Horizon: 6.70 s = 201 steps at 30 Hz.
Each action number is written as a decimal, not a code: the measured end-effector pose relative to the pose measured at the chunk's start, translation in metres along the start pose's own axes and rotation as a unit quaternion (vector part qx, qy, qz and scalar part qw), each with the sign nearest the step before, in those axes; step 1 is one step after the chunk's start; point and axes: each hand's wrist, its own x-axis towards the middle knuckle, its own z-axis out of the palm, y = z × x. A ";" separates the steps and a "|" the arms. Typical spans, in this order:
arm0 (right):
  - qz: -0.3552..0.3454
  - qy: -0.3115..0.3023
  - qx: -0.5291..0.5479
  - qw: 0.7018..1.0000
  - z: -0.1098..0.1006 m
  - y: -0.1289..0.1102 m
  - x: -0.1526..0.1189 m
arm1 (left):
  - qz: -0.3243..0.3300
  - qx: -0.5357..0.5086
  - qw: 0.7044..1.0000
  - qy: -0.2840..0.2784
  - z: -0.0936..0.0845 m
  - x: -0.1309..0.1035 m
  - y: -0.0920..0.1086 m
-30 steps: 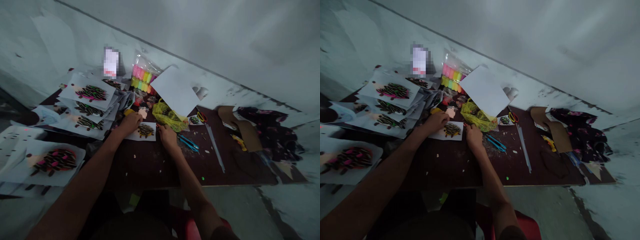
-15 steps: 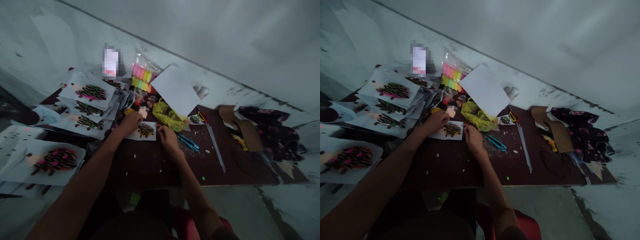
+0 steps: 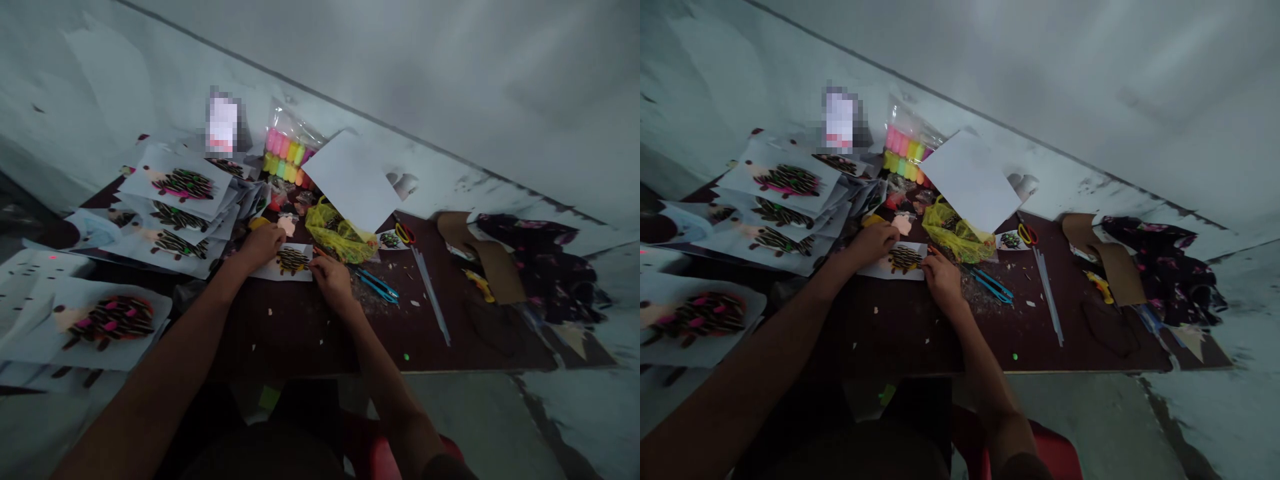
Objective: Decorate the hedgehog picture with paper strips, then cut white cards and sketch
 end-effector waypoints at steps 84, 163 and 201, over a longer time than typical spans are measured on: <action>0.156 -0.008 -0.185 0.970 -0.038 0.016 0.077 | 0.018 -0.009 1.000 0.006 0.001 0.001 0.000; -0.042 -0.031 -0.089 0.995 0.002 -0.006 0.002 | 0.021 -0.011 1.000 0.015 0.002 0.001 -0.002; -0.050 -0.065 -0.156 0.984 0.006 -0.017 0.010 | 0.019 -0.019 1.000 0.012 0.002 0.001 -0.003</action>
